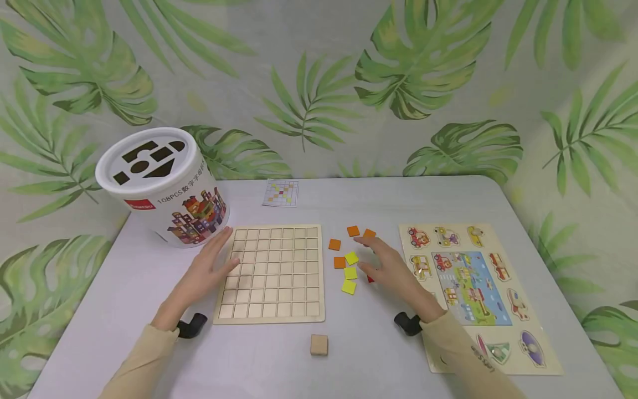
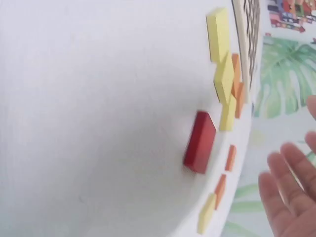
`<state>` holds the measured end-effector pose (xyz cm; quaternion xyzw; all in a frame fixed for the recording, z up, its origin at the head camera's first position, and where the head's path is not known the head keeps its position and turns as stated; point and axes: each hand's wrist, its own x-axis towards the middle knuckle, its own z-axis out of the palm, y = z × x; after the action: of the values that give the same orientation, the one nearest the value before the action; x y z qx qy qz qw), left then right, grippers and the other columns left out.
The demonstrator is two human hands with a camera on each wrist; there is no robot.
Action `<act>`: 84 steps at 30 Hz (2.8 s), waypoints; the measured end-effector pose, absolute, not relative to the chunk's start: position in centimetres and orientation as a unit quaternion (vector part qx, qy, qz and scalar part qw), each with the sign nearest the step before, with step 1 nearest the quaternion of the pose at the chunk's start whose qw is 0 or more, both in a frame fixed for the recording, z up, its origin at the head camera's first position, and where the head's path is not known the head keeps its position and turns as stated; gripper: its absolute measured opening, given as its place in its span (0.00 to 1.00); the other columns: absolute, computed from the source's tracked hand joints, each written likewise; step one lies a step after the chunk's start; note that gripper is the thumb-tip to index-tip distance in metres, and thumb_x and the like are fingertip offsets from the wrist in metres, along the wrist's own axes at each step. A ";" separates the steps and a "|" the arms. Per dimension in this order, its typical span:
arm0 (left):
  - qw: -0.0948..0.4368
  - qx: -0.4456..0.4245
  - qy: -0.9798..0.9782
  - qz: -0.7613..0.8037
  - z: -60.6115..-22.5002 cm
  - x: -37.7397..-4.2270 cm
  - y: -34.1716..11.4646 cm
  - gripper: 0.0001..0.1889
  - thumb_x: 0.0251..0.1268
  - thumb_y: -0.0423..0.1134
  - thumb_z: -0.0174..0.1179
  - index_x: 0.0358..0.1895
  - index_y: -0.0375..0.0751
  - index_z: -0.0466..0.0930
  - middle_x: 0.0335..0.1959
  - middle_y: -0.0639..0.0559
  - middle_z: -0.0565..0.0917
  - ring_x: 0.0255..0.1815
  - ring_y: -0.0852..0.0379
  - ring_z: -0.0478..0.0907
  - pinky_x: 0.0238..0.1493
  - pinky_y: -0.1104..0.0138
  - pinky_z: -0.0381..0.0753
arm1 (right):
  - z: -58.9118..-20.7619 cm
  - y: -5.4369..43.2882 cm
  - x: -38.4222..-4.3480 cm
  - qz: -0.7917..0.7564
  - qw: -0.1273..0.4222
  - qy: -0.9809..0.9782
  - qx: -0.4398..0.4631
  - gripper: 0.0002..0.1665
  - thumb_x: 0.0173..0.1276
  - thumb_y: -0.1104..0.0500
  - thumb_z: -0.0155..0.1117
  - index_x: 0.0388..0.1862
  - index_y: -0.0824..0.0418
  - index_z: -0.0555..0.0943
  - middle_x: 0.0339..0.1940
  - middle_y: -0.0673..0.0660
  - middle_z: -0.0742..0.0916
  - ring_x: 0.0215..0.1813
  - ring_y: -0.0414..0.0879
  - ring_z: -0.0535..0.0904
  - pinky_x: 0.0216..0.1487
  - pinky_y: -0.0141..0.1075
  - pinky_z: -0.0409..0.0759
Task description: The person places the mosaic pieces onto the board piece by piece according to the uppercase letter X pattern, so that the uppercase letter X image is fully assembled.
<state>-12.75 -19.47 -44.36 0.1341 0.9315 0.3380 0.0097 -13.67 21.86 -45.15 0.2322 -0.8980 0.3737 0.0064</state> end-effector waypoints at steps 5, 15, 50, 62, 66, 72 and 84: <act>0.050 0.108 0.896 0.428 -45.4 -13.0 -21.1 0.35 0.68 0.45 0.58 0.75 0.43 0.55 0.73 0.39 0.57 0.73 0.37 0.52 0.69 0.44 0.53 | -46.2 21.2 -13.4 0.402 -0.022 -0.880 0.254 0.22 0.58 0.74 0.65 0.53 0.69 0.77 0.51 0.62 0.83 0.50 0.57 0.79 0.48 0.47 0.80; 0.125 0.137 0.867 0.463 -47.3 -13.8 -23.5 0.39 0.62 0.41 0.63 0.74 0.36 0.55 0.75 0.43 0.55 0.75 0.42 0.45 0.71 0.45 0.43 | -47.1 20.5 -13.4 0.370 -0.071 -0.900 0.221 0.17 0.56 0.74 0.66 0.45 0.63 0.82 0.43 0.53 0.84 0.43 0.49 0.78 0.43 0.41 0.80; 0.148 0.197 0.872 0.424 -48.1 -13.9 -23.9 0.43 0.53 0.29 0.66 0.72 0.29 0.54 0.76 0.39 0.48 0.75 0.37 0.37 0.69 0.40 0.37 | -44.3 11.2 -17.8 0.394 -0.075 -0.863 0.307 0.15 0.57 0.71 0.67 0.44 0.65 0.81 0.42 0.53 0.83 0.44 0.49 0.77 0.46 0.39 0.79; 0.150 0.195 0.871 0.425 -48.0 -13.9 -23.7 0.42 0.54 0.28 0.65 0.72 0.29 0.54 0.76 0.39 0.47 0.75 0.37 0.36 0.69 0.40 0.37 | -44.4 1.9 -20.8 0.355 -0.113 -0.867 0.332 0.14 0.59 0.73 0.62 0.44 0.64 0.82 0.42 0.53 0.82 0.47 0.46 0.78 0.51 0.32 0.76; 0.151 0.193 0.871 0.426 -48.0 -13.9 -23.7 0.42 0.54 0.28 0.65 0.72 0.29 0.54 0.76 0.39 0.47 0.75 0.37 0.36 0.69 0.40 0.37 | -44.8 -0.1 -21.5 0.326 -0.115 -0.875 0.339 0.15 0.59 0.74 0.59 0.44 0.64 0.83 0.41 0.54 0.83 0.45 0.45 0.78 0.50 0.32 0.76; 0.153 0.192 0.870 0.427 -48.1 -14.0 -23.7 0.42 0.54 0.28 0.64 0.73 0.30 0.53 0.77 0.40 0.47 0.75 0.37 0.36 0.69 0.40 0.37 | -45.3 -1.6 -22.5 0.282 -0.106 -0.890 0.341 0.16 0.58 0.75 0.57 0.41 0.63 0.83 0.39 0.53 0.83 0.42 0.44 0.77 0.48 0.32 0.76; 0.151 0.192 0.869 0.430 -48.0 -14.0 -23.7 0.42 0.53 0.28 0.65 0.72 0.29 0.53 0.76 0.40 0.47 0.75 0.37 0.36 0.69 0.41 0.37 | -45.0 -0.9 -22.0 0.302 -0.122 -0.890 0.319 0.17 0.62 0.73 0.56 0.47 0.63 0.83 0.45 0.54 0.84 0.48 0.45 0.78 0.51 0.32 0.75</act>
<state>-13.97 -23.69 -47.98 0.1921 0.8693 0.4296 0.1510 -21.95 -0.89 -44.98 0.3188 -0.8901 0.3022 -0.1217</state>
